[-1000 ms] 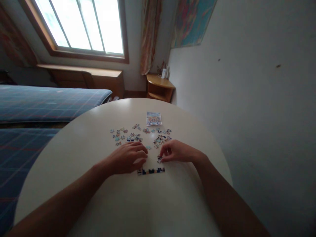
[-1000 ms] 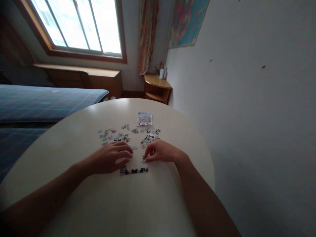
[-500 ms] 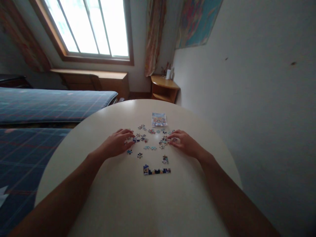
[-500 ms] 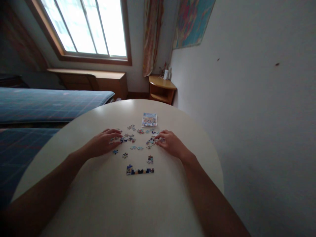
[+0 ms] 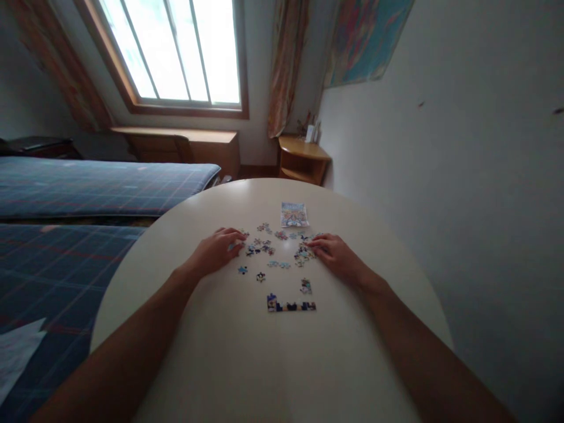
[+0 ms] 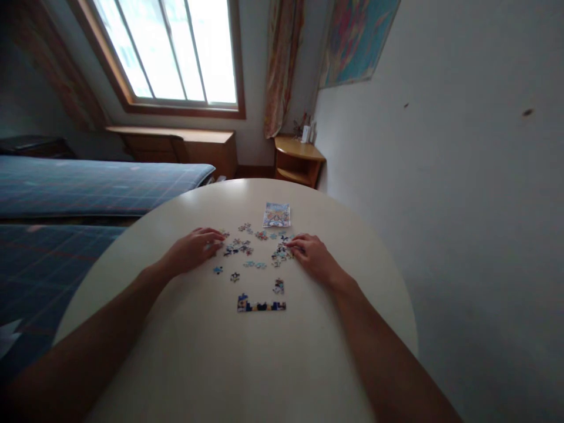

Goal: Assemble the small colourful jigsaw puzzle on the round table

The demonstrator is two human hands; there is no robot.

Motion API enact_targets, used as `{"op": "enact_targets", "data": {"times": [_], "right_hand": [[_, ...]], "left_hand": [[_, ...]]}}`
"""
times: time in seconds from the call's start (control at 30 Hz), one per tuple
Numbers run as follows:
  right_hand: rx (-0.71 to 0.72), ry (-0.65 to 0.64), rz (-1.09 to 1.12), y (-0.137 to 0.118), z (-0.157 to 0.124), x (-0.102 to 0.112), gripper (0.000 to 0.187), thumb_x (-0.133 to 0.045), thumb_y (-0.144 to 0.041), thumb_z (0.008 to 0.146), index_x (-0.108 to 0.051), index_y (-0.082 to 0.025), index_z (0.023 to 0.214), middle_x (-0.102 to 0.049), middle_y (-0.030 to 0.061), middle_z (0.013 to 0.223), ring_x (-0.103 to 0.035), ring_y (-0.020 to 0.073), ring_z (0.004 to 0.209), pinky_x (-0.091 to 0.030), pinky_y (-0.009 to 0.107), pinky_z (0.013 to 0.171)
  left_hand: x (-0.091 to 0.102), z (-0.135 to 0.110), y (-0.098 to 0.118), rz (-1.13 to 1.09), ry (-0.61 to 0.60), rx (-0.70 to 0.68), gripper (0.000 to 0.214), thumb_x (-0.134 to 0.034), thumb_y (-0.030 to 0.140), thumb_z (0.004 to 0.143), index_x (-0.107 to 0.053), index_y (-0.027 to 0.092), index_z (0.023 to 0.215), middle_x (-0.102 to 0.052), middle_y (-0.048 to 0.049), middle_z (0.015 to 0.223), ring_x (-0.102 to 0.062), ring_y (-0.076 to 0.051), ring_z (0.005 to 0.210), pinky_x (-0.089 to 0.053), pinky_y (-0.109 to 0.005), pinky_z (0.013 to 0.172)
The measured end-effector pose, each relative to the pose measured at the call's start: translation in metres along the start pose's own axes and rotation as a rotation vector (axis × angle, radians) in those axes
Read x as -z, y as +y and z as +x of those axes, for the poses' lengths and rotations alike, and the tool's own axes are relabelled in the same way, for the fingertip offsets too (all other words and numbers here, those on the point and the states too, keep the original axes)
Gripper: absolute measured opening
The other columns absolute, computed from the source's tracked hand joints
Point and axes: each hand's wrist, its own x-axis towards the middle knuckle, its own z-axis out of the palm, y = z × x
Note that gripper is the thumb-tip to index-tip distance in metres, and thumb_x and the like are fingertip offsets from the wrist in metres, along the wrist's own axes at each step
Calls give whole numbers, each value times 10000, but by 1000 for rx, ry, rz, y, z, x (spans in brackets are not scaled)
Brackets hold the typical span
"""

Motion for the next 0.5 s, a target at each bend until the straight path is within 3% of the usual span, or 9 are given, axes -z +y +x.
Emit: {"op": "enact_targets", "data": {"times": [0.13,0.27,0.43,0.5], "right_hand": [[2,3,-21,1,1,-2,319,-488,-335,964,-733,-244,1147,-668,109,1219,-587,267,1117,-420,481,1020],[-8,15,-12,1,2,-4,321,-482,-338,961,-736,-234,1128,-672,108,1214,-580,273,1131,-410,483,1027],[-17,20,-6,1,2,-5,308,-488,-330,952,-730,-239,1120,-671,100,1213,-570,270,1146,-397,488,1033],[-17,17,-4,0,1,-4,309,-485,-328,951,-727,-238,1122,-670,104,1213,-568,271,1148,-395,494,1033]], "left_hand": [[13,-2,6,40,-34,100,244,-506,337,915,-694,235,1033,-708,-68,1065,-648,-244,955,-493,-354,826],[24,-4,14,15,-170,108,177,-589,362,854,-708,234,879,-710,-24,865,-640,-193,753,-446,-279,666],[32,-8,25,-55,-351,103,346,-677,541,770,-716,222,900,-698,-19,833,-625,-179,702,-401,-255,593],[34,-9,28,-76,-414,114,367,-701,541,743,-718,219,916,-697,-29,860,-625,-191,729,-401,-260,609]]}}
